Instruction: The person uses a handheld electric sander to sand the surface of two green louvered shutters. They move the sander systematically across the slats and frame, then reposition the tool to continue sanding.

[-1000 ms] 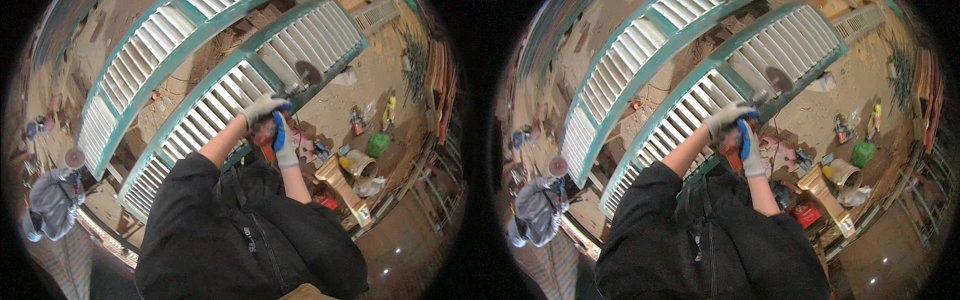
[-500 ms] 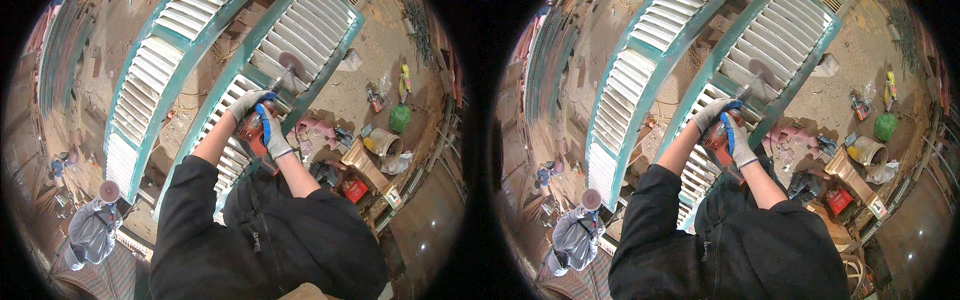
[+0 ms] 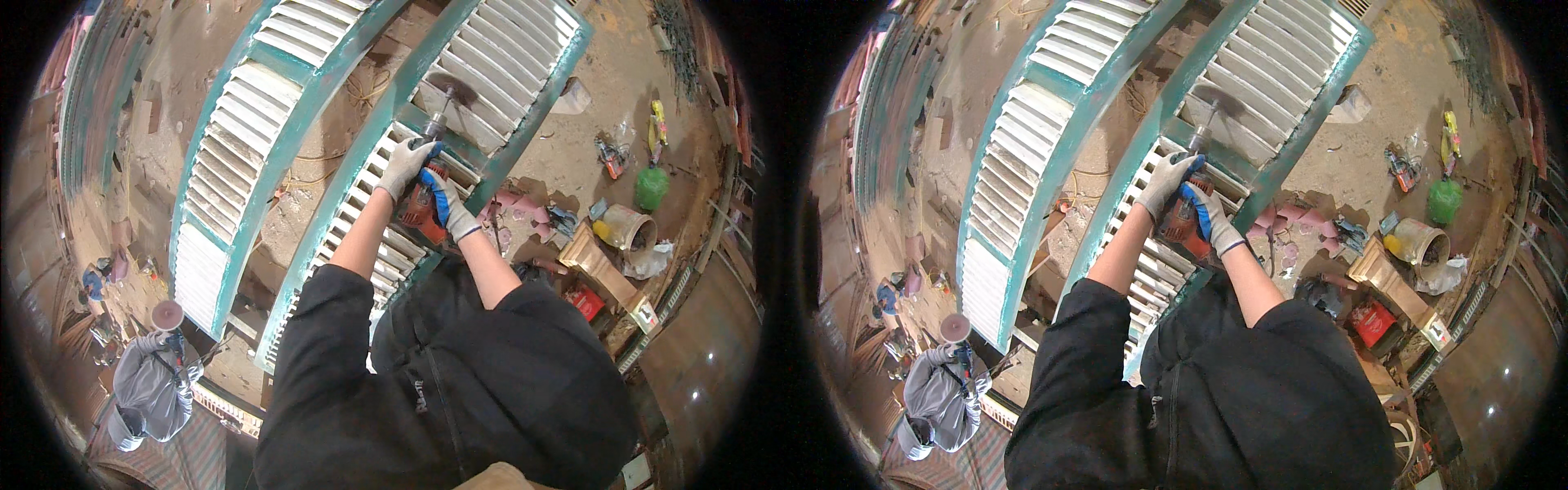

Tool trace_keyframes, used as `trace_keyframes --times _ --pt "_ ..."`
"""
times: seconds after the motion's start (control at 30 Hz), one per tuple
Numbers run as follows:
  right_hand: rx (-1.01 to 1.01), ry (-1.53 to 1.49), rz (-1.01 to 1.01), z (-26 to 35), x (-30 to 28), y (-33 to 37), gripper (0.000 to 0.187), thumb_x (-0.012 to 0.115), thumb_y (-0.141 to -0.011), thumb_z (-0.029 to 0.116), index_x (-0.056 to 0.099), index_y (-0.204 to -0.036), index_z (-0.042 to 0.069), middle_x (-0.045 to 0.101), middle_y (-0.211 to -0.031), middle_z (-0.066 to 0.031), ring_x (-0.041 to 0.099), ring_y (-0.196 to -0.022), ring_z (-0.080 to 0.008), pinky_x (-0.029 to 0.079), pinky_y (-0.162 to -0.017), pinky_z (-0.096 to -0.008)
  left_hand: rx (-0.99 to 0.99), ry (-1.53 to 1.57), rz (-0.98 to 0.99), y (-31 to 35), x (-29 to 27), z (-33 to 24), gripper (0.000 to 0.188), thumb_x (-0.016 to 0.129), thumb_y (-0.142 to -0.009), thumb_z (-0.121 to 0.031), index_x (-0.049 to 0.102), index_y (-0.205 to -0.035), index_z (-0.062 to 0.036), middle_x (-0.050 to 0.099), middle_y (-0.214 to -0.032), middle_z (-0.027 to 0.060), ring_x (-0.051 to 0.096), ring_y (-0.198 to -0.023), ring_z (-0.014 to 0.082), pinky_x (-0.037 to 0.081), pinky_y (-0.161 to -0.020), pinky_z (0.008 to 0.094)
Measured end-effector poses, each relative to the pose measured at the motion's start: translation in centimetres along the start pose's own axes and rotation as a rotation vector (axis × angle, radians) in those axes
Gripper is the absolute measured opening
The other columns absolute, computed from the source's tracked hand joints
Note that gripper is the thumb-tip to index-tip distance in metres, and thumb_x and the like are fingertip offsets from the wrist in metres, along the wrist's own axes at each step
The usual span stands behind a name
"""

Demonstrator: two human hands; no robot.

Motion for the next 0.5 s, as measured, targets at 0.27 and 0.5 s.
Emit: trace_keyframes --times 0.27,0.5 --pt "-0.094 -0.087 0.069 -0.8 1.2 -0.6 0.034 0.069 -0.084 0.03 0.062 -0.11 0.009 0.065 -0.095 -0.0018 0.062 -0.085 -0.0152 0.052 -0.075 -0.0313 0.012 -0.176 -0.102 0.7 -1.4 -2.1 0.051 0.068 -0.079 -0.04 0.064 -0.106 0.0035 0.067 -0.094 0.0117 0.062 -0.082 0.0159 0.049 -0.076 0.0297" --pt "0.079 -0.139 -0.084 -3.9 -0.5 -0.6 0.032 0.063 -0.088 0.029 0.061 -0.115 0.013 0.065 -0.109 -0.0018 0.061 -0.098 -0.0154 0.049 -0.087 -0.0322 -0.013 -0.187 -0.122 1.4 -0.3 -1.2 0.047 0.067 -0.082 -0.037 0.065 -0.105 0.0032 0.069 -0.096 0.0141 0.064 -0.084 0.0186 0.05 -0.076 0.0296"
Point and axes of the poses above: each hand's wrist, its own y-axis away from the middle knuckle, its own x-axis out of the palm, z = x × y, the point moved 5 cm from there along -y, towards the middle knuckle
